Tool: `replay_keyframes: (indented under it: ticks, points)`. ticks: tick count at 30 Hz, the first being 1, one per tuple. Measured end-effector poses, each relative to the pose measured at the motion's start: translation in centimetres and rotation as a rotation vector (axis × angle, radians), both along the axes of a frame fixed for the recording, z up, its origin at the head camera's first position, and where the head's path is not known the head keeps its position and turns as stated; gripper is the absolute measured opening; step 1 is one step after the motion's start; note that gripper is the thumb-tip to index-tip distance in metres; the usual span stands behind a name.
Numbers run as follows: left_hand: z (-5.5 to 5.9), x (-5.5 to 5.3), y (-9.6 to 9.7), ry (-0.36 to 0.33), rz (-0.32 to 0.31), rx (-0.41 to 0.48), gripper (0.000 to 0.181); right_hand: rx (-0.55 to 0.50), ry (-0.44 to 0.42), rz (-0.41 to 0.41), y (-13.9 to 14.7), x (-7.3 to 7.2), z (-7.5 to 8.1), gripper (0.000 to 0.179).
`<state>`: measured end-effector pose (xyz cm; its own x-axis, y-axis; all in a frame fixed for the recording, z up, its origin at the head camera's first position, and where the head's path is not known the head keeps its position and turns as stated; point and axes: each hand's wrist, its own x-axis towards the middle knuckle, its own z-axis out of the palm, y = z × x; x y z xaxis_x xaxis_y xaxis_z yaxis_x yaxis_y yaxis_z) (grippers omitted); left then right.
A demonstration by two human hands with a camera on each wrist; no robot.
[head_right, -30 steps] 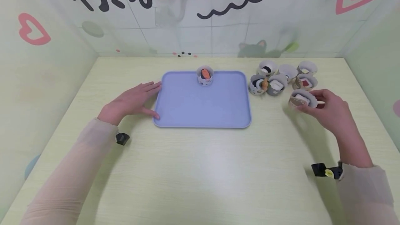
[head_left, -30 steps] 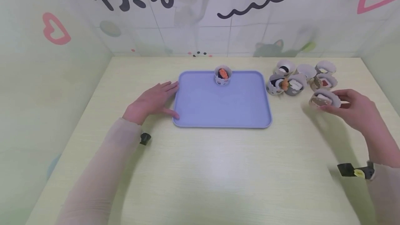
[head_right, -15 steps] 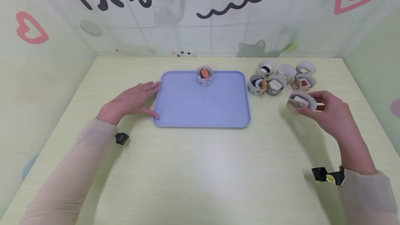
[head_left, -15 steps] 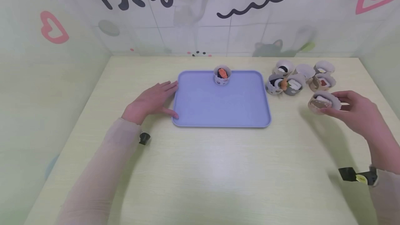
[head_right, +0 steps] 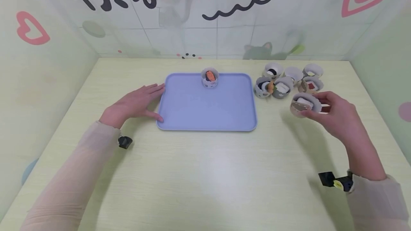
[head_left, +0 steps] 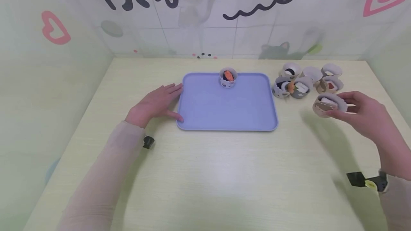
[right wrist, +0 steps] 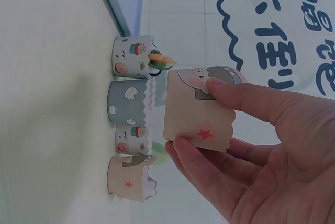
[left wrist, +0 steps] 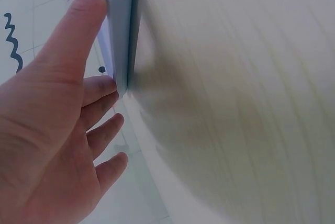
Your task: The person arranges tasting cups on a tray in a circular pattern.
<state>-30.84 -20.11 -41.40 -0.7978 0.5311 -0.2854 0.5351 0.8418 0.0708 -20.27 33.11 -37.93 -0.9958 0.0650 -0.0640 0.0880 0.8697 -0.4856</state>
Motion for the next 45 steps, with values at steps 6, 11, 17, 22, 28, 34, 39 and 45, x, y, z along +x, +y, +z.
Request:
replay_keyframes:
  ticks: [6,11,17,22,28,34,39,45]
  points:
    - [-0.1,0.0,-0.1,-0.001,0.000,0.007,0.113,-0.013,-0.004,0.014,-0.7,-0.1,0.5,0.066]
    - [0.0,0.0,0.0,-0.004,0.001,0.012,0.113,-0.023,0.004,0.023,-1.1,-0.2,1.0,0.065]
    - [0.1,0.0,0.0,0.000,0.004,0.010,0.112,-0.041,0.030,0.051,-1.4,-0.6,1.2,0.062]
    - [0.0,0.0,-0.1,0.001,0.001,0.016,0.112,-0.057,0.033,0.062,-1.9,-0.8,1.3,0.061]
    - [-0.1,-0.1,-0.1,-0.004,0.006,0.022,0.112,-0.037,0.024,0.080,-2.8,-1.0,1.5,0.062]
    - [-0.2,-0.1,-0.2,-0.009,0.012,0.027,0.113,-0.042,0.008,0.101,-3.4,-1.4,1.7,0.063]
    - [-0.2,-0.1,-0.2,-0.010,0.015,0.028,0.113,-0.064,0.012,0.120,-4.0,-1.8,1.7,0.060]
    - [-0.3,-0.2,-0.2,-0.007,0.013,0.023,0.113,-0.083,0.020,0.145,-4.9,-2.3,1.5,0.060]
